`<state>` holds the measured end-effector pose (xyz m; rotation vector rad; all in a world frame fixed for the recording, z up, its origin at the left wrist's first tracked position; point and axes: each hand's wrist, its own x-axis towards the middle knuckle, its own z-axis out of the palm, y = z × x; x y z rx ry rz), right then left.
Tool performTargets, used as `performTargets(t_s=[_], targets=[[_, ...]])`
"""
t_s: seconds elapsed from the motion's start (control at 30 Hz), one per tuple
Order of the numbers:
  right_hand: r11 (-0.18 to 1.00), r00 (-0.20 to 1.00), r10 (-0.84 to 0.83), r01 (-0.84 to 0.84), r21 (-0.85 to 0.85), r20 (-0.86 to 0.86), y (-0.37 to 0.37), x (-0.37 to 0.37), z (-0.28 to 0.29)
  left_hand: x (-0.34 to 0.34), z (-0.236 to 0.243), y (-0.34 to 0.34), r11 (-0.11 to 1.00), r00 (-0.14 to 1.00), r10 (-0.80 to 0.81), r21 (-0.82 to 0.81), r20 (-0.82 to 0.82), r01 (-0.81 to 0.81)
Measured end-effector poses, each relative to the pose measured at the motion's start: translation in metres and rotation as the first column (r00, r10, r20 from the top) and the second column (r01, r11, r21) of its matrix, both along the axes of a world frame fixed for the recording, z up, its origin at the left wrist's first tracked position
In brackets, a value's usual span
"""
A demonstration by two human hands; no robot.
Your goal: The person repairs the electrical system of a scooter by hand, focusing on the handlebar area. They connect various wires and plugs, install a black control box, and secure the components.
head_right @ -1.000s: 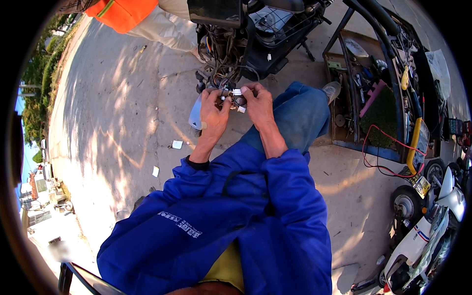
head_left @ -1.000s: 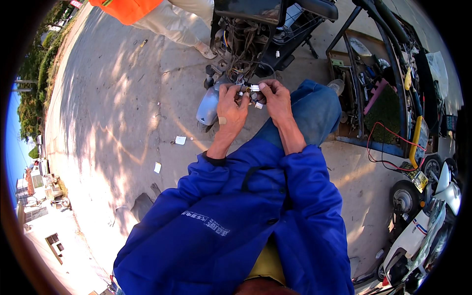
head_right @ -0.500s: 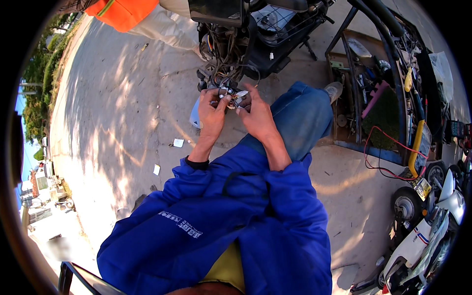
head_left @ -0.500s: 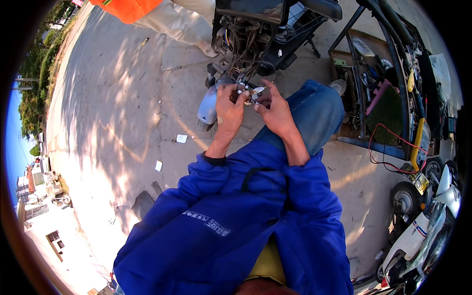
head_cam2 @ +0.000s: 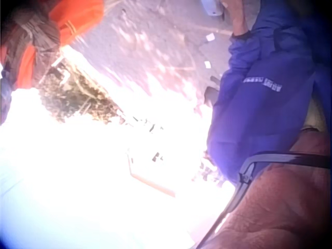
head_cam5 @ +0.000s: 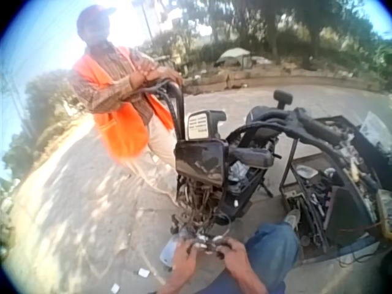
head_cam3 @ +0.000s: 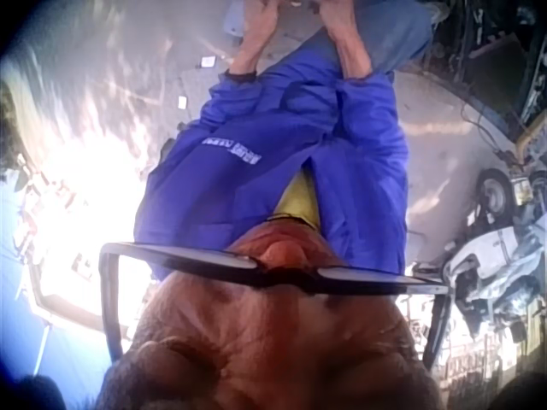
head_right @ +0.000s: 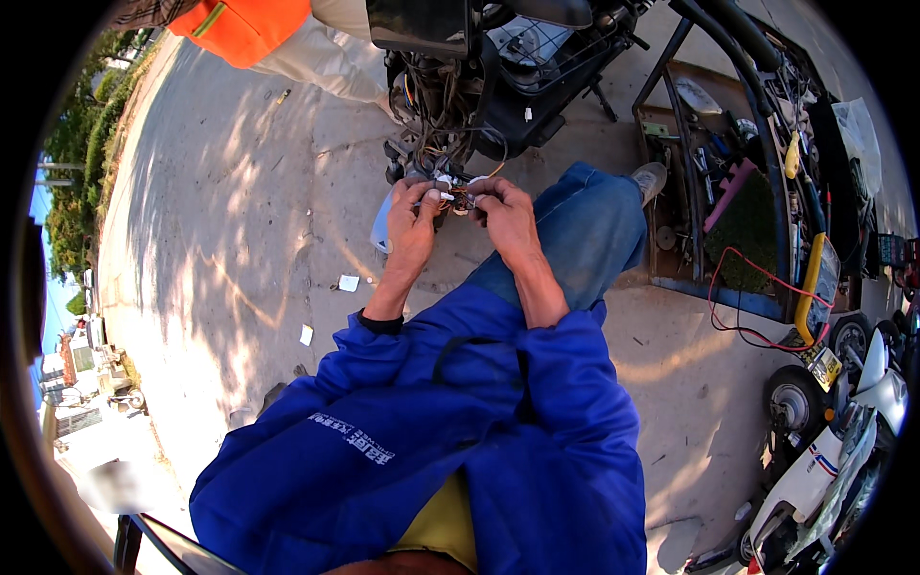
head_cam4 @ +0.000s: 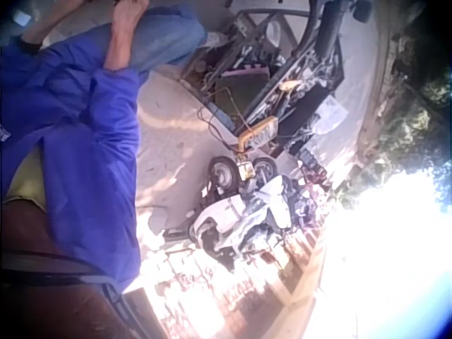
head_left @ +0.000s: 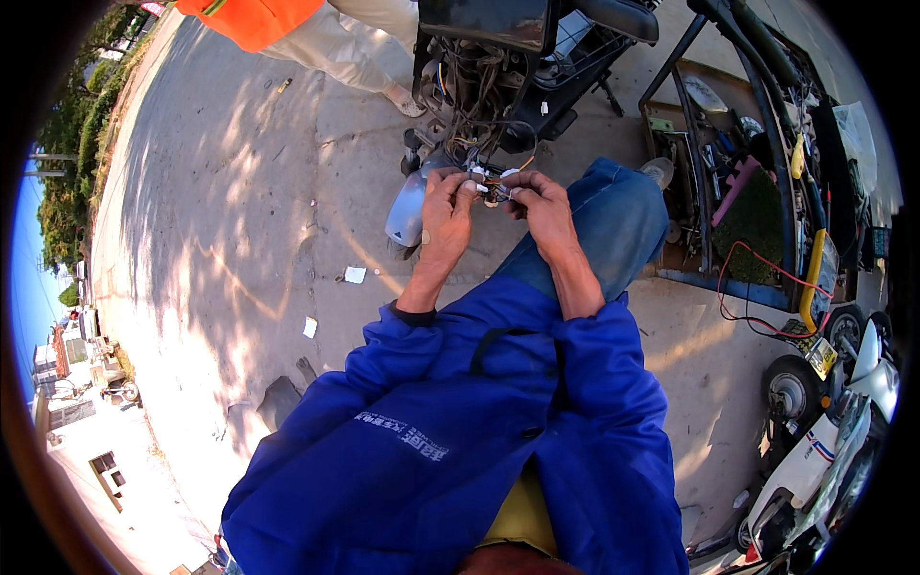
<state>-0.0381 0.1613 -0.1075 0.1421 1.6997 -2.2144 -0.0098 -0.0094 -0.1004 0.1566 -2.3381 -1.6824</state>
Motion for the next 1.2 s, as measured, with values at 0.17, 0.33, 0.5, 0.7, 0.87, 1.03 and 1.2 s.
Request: performTargets(t_s=[0.17, 0.33, 0.5, 0.7, 0.87, 1.03, 1.2], targets=[[0.994, 0.999, 0.003, 0.001, 0.108, -0.035, -0.006, 0.001, 0.001, 0.001, 0.012, 0.0, 0.994, 0.998, -0.044, -0.105, -0.048, 0.039], [0.999, 0.999, -0.037, 0.038, 0.025, -0.006, -0.005, 0.0, 0.002, -0.001, 0.012, 0.0, 0.988, 0.999, -0.029, -0.15, 0.021, 0.032], [0.984, 0.99, -0.124, 0.131, 0.121, -0.067, -0.014, 0.001, -0.008, 0.009, 0.02, 0.006, 0.933, 0.993, -0.095, -0.354, -0.066, 0.065], [0.962, 0.99, -0.043, 0.078, 0.261, -0.138, -0.016, 0.0, 0.002, 0.002, 0.0, 0.008, 0.805, 0.971, -0.188, -0.59, -0.151, 0.064], [0.965, 0.975, -0.099, 0.143, 0.219, -0.2, -0.013, -0.004, -0.006, -0.004, 0.011, 0.017, 0.725, 0.953, -0.255, -0.685, -0.165, 0.075], [0.962, 0.97, -0.075, 0.131, 0.238, -0.23, -0.012, -0.002, -0.005, -0.004, 0.005, 0.013, 0.696, 0.947, -0.269, -0.715, -0.178, 0.063], [0.954, 0.982, -0.088, 0.131, 0.271, -0.167, -0.014, 0.0, -0.004, 0.0, 0.006, 0.02, 0.615, 0.943, -0.28, -0.787, -0.177, 0.035]])
